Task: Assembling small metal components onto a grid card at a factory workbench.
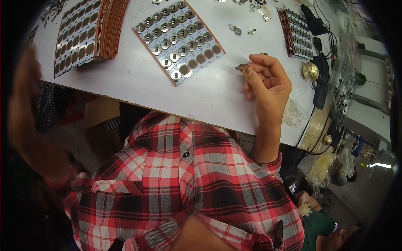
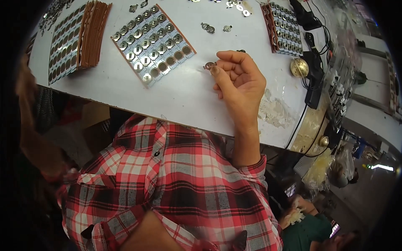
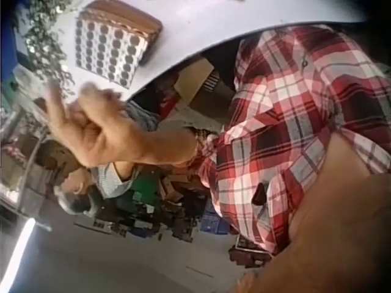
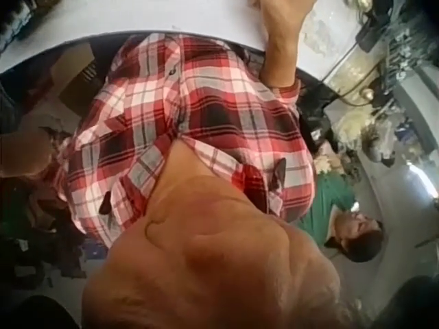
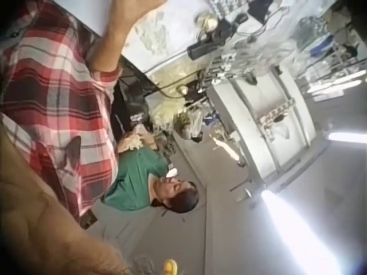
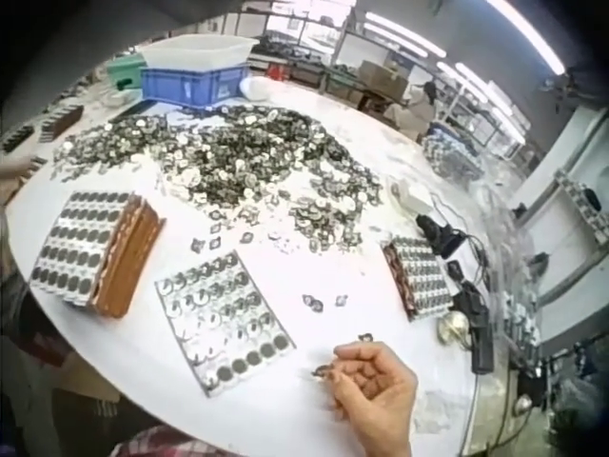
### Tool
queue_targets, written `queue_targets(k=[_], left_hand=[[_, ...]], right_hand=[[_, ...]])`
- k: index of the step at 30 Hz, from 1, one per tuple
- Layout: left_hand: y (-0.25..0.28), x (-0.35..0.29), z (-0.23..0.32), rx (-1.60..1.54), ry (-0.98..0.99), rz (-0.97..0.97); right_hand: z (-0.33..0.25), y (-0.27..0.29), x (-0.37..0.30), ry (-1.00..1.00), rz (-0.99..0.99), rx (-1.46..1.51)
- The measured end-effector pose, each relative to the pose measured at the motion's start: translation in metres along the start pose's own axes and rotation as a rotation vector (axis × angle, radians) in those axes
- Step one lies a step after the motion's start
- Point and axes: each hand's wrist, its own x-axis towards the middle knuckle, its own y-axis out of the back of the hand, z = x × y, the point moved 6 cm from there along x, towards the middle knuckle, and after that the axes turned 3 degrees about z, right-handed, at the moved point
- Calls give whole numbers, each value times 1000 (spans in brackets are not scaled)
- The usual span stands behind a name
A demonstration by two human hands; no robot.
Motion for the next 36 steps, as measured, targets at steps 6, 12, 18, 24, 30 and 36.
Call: queue_targets(k=[6, 12, 18, 24, 30, 36], left_hand=[[-56, -12, 133, -734, 304, -46], [-111, -2, 132, -483, 183, 247], [-126, -4, 128, -388, 266, 170], [-128, -7, 127, -409, 286, 210], [-128, -8, 127, -413, 301, 228], [-128, -6, 129, -428, 314, 224]], right_hand=[[-4, -22, 7, -4, -187, 17], [-8, -44, -5, 69, -262, -46], [-4, -82, -14, 182, -346, -152], [-14, -95, -15, 367, -376, -465], [-24, -103, -15, 507, -423, -581], [-15, -99, -8, 391, -387, -472]])
